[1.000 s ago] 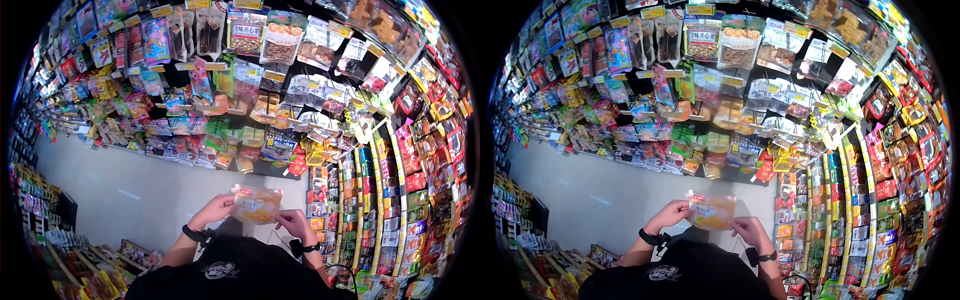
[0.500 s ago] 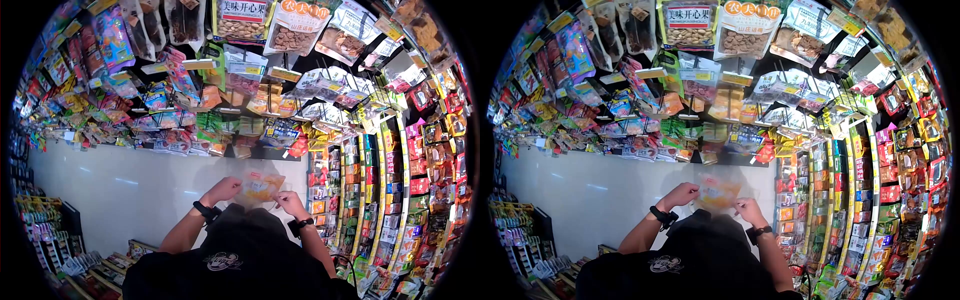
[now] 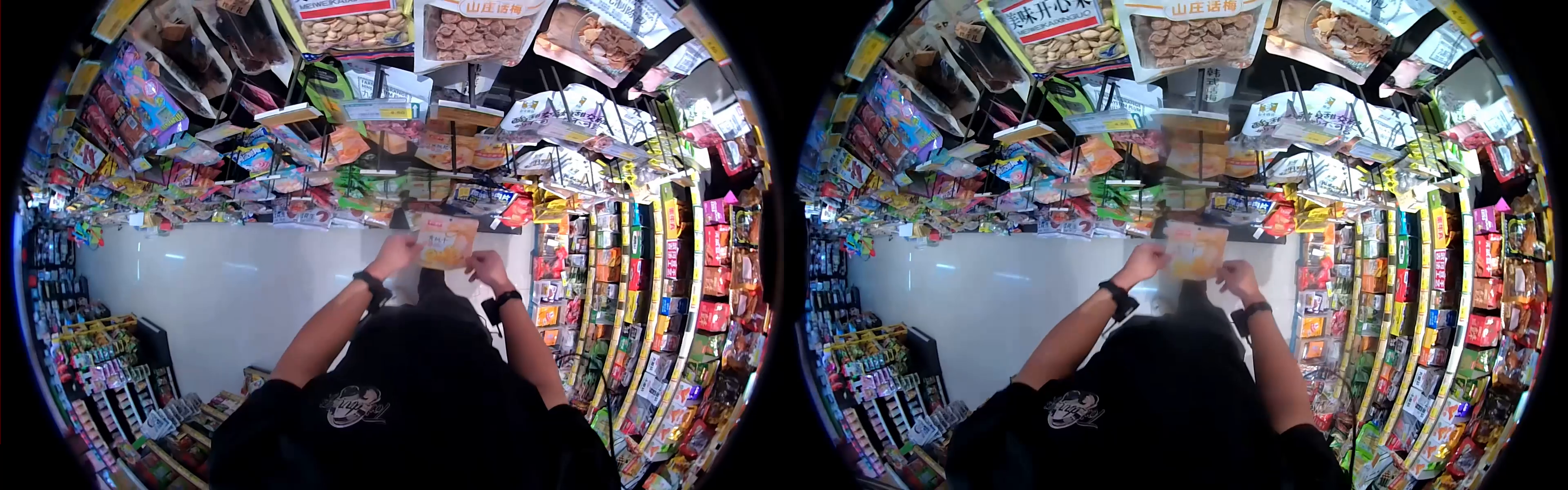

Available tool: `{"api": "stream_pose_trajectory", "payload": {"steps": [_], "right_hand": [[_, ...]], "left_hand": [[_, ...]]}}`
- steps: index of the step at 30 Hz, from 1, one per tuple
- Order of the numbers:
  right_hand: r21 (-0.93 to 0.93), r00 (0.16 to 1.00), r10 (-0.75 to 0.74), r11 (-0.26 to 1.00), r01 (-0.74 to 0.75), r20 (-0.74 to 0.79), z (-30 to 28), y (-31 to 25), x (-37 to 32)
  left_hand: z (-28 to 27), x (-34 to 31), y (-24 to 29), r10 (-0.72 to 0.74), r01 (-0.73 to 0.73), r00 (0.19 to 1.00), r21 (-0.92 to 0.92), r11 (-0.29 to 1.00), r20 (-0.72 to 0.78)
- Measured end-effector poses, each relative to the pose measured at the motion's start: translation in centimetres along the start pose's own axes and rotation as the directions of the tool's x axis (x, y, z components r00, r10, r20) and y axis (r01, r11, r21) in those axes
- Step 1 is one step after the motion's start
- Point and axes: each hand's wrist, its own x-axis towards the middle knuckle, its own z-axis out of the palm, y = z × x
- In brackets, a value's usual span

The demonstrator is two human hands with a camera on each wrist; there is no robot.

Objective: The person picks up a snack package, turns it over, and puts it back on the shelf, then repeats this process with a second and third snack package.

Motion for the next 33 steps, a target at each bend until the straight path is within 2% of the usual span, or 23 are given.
{"api": "stream_pose_trajectory", "payload": {"steps": [2,3,6,8,9,12,14,15,19,21,25,28,31,33], "right_hand": [[0.245,0.994,0.099,0.964,-0.106,0.040,-1.0,0.6,2.9],[0.293,0.990,0.137,0.945,-0.144,0.045,-1.6,0.5,4.2],[0.303,0.999,0.049,0.952,-0.040,-0.022,-2.7,0.9,8.7],[0.304,0.999,0.013,0.953,-0.001,-0.036,-3.8,-1.1,9.4],[0.323,0.999,-0.008,0.946,0.019,-0.038,-4.3,-2.0,10.1],[0.324,0.996,-0.087,0.943,0.084,-0.004,-5.4,-2.0,12.1],[0.367,0.982,-0.190,0.914,0.172,0.015,-6.4,-3.6,11.8],[0.328,0.977,-0.209,0.927,0.182,0.048,-6.7,-3.7,12.0],[0.341,0.975,-0.223,0.918,0.203,0.020,-7.5,-4.6,12.1],[0.344,0.972,-0.232,0.916,0.204,0.041,-7.7,-5.1,12.6],[0.300,0.993,-0.114,0.949,0.101,0.024,-7.4,-4.1,13.8],[0.241,0.992,-0.119,0.965,0.103,0.053,-7.4,-2.6,15.2],[0.232,0.989,-0.136,0.965,0.119,0.059,-7.5,-1.9,16.0],[0.264,0.985,-0.152,0.956,0.127,0.078,-7.8,-2.1,16.6]], "left_hand": [[1.0,2.7,-2.3,0.053,-0.052,0.998,-0.009,0.999,0.022],[1.0,3.7,-2.1,0.044,-0.045,0.999,-0.036,0.998,-0.003],[0.9,7.4,-1.5,0.028,-0.034,0.997,-0.091,0.995,-0.068],[1.1,9.3,-1.6,0.000,-0.009,0.995,-0.099,0.995,-0.099],[0.6,9.7,-0.5,0.071,-0.076,0.983,-0.022,0.997,-0.170],[-0.9,10.3,1.4,-0.073,0.065,0.989,-0.072,0.995,-0.127],[-1.2,10.2,1.3,-0.031,0.017,0.988,-0.094,0.995,-0.150],[-1.7,9.8,2.3,-0.013,-0.004,0.988,-0.103,0.995,-0.156],[-1.3,9.7,2.3,-0.006,-0.027,0.980,-0.159,0.987,-0.200],[-1.3,9.9,2.1,-0.065,0.025,0.976,-0.192,0.981,-0.209],[-1.6,10.3,1.7,-0.112,0.078,0.980,-0.203,0.976,-0.162],[-1.2,10.9,1.8,-0.050,0.000,0.973,-0.217,0.976,-0.224],[-1.1,11.3,2.3,-0.145,0.082,0.966,-0.282,0.956,-0.212],[-1.4,11.8,2.0,-0.155,0.118,0.969,-0.191,0.974,-0.190]]}}
